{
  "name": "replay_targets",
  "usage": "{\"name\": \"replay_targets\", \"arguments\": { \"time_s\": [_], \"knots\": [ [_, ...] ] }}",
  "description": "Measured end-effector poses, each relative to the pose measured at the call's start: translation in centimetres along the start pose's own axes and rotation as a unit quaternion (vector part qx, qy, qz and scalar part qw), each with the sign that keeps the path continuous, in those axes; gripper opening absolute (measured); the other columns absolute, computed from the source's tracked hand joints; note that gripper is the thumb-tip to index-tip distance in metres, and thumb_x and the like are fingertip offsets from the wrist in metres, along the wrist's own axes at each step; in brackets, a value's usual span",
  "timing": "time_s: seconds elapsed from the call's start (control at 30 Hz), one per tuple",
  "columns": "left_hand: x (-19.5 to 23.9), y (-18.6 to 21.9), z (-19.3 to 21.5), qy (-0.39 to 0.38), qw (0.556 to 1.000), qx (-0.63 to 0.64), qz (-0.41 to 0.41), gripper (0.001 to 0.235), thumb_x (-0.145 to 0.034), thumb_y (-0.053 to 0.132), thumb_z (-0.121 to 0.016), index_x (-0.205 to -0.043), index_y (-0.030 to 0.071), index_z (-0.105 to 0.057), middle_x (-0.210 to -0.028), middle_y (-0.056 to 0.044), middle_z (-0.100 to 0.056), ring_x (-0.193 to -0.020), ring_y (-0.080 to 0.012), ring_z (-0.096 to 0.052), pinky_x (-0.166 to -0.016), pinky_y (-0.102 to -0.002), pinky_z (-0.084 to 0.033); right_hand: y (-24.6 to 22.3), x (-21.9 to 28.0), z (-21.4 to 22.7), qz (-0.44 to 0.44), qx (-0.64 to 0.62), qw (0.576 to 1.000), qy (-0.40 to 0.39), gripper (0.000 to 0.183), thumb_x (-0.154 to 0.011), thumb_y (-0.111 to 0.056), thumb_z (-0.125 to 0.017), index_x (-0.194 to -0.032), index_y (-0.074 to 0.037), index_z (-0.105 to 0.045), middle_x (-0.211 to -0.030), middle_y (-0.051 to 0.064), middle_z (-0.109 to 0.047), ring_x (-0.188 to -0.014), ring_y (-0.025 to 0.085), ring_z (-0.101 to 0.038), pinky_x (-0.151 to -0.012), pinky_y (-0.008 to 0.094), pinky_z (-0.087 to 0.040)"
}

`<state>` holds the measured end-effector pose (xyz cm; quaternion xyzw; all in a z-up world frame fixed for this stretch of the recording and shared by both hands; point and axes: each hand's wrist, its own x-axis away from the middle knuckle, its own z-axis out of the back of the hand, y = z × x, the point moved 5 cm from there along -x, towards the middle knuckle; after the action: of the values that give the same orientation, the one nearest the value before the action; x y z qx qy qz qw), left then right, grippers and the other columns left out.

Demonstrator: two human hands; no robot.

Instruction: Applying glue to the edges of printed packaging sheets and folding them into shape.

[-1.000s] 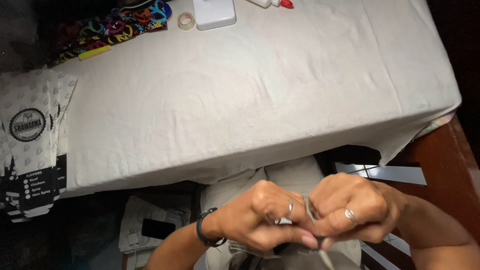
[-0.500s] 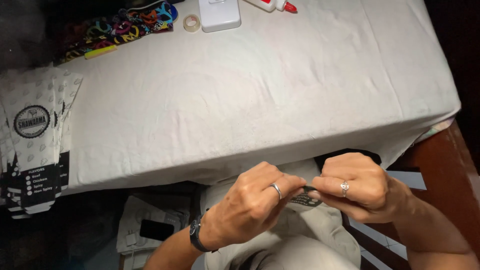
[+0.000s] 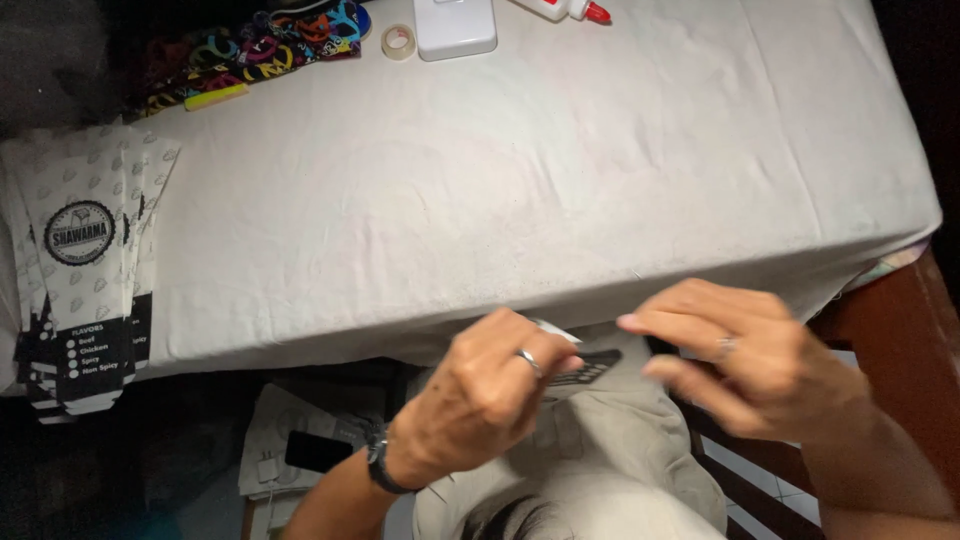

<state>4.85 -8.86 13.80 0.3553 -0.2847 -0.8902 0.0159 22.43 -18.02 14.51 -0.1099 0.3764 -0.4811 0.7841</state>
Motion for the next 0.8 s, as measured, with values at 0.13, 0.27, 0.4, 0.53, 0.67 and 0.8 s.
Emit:
{"name": "replay_targets", "arguments": {
  "time_s": [0.13, 0.27, 0.4, 0.53, 0.67, 0.8],
  "knots": [
    [-0.1, 0.1, -1.7, 0.01, 1.0, 0.006, -0.004, 0.019, -0.109, 0.006, -0.047, -0.101, -0.004, -0.061, -0.081, -0.012, -0.056, -0.066, -0.0268, -0.05, -0.062, -0.038, -0.041, -0.4, -1.2, -1.9, 0.029, -0.032, 0.999, 0.005, 0.014, -0.097, -0.007, -0.06, -0.103, 0.005, -0.064, -0.077, 0.011, -0.06, -0.063, 0.025, -0.058, -0.058, 0.034, -0.048],
    [-0.2, -0.3, -1.7, -0.005, 0.999, 0.032, 0.027, 0.011, -0.108, 0.003, -0.05, -0.104, -0.003, -0.058, -0.09, -0.013, -0.065, -0.074, -0.0279, -0.058, -0.069, -0.038, -0.046, -0.3, -1.4, -1.6, 0.049, -0.007, 0.998, 0.033, 0.01, -0.096, -0.004, -0.06, -0.096, 0.005, -0.064, -0.072, 0.01, -0.059, -0.057, 0.023, -0.054, -0.052, 0.032, -0.044],
    [0.1, -0.4, -2.7, 0.011, 1.0, -0.006, 0.013, 0.011, -0.107, 0.002, -0.052, -0.103, -0.007, -0.059, -0.086, -0.014, -0.058, -0.072, -0.0282, -0.053, -0.065, -0.039, -0.044, -0.7, -1.7, -2.0, 0.053, 0.039, 0.998, 0.021, 0.01, -0.097, -0.002, -0.058, -0.091, 0.006, -0.061, -0.072, 0.012, -0.056, -0.057, 0.024, -0.049, -0.052, 0.035, -0.041],
    [0.5, -0.6, -3.0, 0.023, 1.0, -0.007, 0.001, 0.016, -0.106, 0.0, -0.05, -0.097, -0.01, -0.059, -0.076, -0.016, -0.055, -0.062, -0.0282, -0.048, -0.059, -0.039, -0.041, -1.1, -1.1, -2.2, 0.085, 0.142, 0.985, 0.038, 0.013, -0.097, -0.001, -0.057, -0.086, 0.005, -0.06, -0.071, 0.012, -0.052, -0.056, 0.027, -0.046, -0.051, 0.037, -0.043],
    [0.7, -1.2, -2.1, 0.034, 0.999, -0.016, 0.012, 0.019, -0.107, 0.002, -0.047, -0.097, -0.009, -0.058, -0.077, -0.015, -0.056, -0.064, -0.0284, -0.051, -0.059, -0.04, -0.043, -0.2, -0.8, -1.1, 0.061, 0.115, 0.991, 0.025, 0.011, -0.096, -0.001, -0.059, -0.09, 0.007, -0.061, -0.072, 0.014, -0.057, -0.055, 0.026, -0.051, -0.051, 0.037, -0.043],
    [1.0, -1.6, -2.0, 0.027, 0.999, -0.01, 0.03, 0.01, -0.104, -0.001, -0.053, -0.098, -0.007, -0.057, -0.076, -0.015, -0.054, -0.064, -0.0285, -0.049, -0.06, -0.039, -0.042, 1.0, -0.6, -1.0, 0.014, 0.074, 0.997, 0.015, 0.024, -0.092, -0.009, -0.067, -0.107, 0.009, -0.064, -0.088, 0.017, -0.067, -0.073, 0.028, -0.065, -0.068, 0.036, -0.056]
  ]
}}
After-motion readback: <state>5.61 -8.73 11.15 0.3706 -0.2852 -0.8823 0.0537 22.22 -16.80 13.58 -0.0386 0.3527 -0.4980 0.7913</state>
